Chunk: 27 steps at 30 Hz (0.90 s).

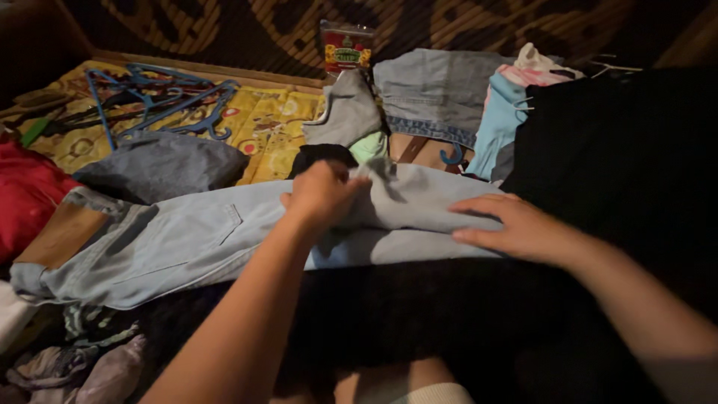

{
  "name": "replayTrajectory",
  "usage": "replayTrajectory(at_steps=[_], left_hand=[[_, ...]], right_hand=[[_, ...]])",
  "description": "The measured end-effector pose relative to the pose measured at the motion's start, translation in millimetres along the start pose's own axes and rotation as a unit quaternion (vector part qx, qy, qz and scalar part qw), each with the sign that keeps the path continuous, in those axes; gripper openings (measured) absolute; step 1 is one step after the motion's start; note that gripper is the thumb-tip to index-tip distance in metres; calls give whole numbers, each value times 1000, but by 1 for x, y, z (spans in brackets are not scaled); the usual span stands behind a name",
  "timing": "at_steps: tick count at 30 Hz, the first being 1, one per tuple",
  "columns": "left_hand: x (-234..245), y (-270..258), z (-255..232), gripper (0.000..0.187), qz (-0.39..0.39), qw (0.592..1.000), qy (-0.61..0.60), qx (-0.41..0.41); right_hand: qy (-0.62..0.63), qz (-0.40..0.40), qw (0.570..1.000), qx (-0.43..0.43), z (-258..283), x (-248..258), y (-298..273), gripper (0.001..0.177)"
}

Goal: The person folds a pair of light-blue jeans and a black garment by hand on a bed, placing the folded jeans onto a stack of laundry.

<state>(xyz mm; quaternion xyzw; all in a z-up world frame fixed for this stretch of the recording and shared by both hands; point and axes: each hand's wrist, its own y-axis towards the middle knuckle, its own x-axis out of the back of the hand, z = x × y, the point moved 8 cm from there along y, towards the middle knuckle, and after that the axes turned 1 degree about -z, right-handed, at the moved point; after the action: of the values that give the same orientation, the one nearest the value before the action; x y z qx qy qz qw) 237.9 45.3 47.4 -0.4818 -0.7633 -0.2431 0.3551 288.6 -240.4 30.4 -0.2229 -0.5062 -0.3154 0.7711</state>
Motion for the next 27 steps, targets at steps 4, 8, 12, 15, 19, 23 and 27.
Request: replayTrajectory(at_steps=[4,8,12,15,19,23,27], left_hand=[[28,0,-7,66,-55,993,-67,-78],[34,-44,32,63,36,999,29,-5],[27,-44,51,74,111,975,139,131],[39,-4,1,84,-40,987,157,-25],[-14,52,-37,62,81,974,210,-7],[-66,83,-32,49,138,953,269,-34],[-94,111,4,37,86,973,214,2]], right_hand=[[14,-121,992,38,27,17,-12,47],[30,-128,985,115,53,12,-28,53],[-8,-57,983,173,70,-2,-19,50],[153,39,982,99,57,-11,17,33],[215,82,971,61,49,-36,64,27],[178,39,983,36,32,-54,115,22],[159,-118,979,41,-10,-54,172,30]])
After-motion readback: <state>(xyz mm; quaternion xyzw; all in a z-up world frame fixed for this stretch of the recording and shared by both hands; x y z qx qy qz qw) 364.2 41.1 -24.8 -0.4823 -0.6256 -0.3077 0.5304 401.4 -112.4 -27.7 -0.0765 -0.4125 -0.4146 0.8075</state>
